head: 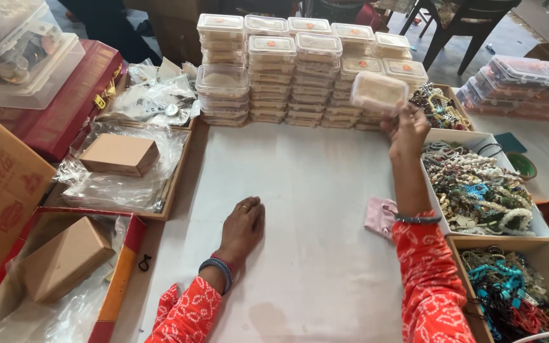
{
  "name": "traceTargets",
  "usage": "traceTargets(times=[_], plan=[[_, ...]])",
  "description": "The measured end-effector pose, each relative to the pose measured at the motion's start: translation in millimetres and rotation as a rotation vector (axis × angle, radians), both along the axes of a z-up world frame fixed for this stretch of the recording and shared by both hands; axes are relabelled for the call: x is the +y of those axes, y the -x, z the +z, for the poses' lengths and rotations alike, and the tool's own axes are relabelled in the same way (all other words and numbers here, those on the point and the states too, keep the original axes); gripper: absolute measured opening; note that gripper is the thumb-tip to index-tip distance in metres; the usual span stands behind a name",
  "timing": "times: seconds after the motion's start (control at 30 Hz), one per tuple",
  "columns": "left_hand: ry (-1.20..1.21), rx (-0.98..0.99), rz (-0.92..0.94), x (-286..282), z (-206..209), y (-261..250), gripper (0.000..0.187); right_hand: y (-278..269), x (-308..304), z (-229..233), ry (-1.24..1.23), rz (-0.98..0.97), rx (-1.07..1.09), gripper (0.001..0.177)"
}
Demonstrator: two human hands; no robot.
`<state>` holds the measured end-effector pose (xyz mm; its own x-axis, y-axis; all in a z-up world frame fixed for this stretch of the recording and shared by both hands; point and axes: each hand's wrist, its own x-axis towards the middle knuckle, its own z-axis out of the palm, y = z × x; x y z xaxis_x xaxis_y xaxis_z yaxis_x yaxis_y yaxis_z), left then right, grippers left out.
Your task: The person cleans a beaded necklace with a pink cloth, places it into a small plastic bag, and then puts the bag into a beige fabric pouch. They then wipe a clear plastic container with the cloth and place the pouch inside the container.
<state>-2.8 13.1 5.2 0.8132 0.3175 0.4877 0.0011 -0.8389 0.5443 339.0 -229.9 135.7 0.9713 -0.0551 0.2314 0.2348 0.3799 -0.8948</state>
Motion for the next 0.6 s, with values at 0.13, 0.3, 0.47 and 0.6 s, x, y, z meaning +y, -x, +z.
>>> traceTargets(times=[0.13, 0.3, 0.47, 0.6], plan=[[0.003, 0.007, -0.003, 0.2, 2.6, 0.7, 0.019, -56.2, 2.5, 0.7, -0.008, -0.015, 0.01, 0.029], [-0.012, 0.021, -0.024, 2.1, 3.3, 1.4, 0.021, -98.7, 13.2, 5.3, -0.018, -0.02, 0.04, 0.028], [0.024, 0.053, -0.036, 4.1, 7.5, 1.7, 0.02, -121.8, 25.4, 16.1, -0.001, -0.028, 0.041, 0.022], [0.071, 0.092, -0.03, 4.8, 13.5, 1.2, 0.02, -123.8, 38.7, 29.1, 0.174, -0.118, 0.071, 0.024]])
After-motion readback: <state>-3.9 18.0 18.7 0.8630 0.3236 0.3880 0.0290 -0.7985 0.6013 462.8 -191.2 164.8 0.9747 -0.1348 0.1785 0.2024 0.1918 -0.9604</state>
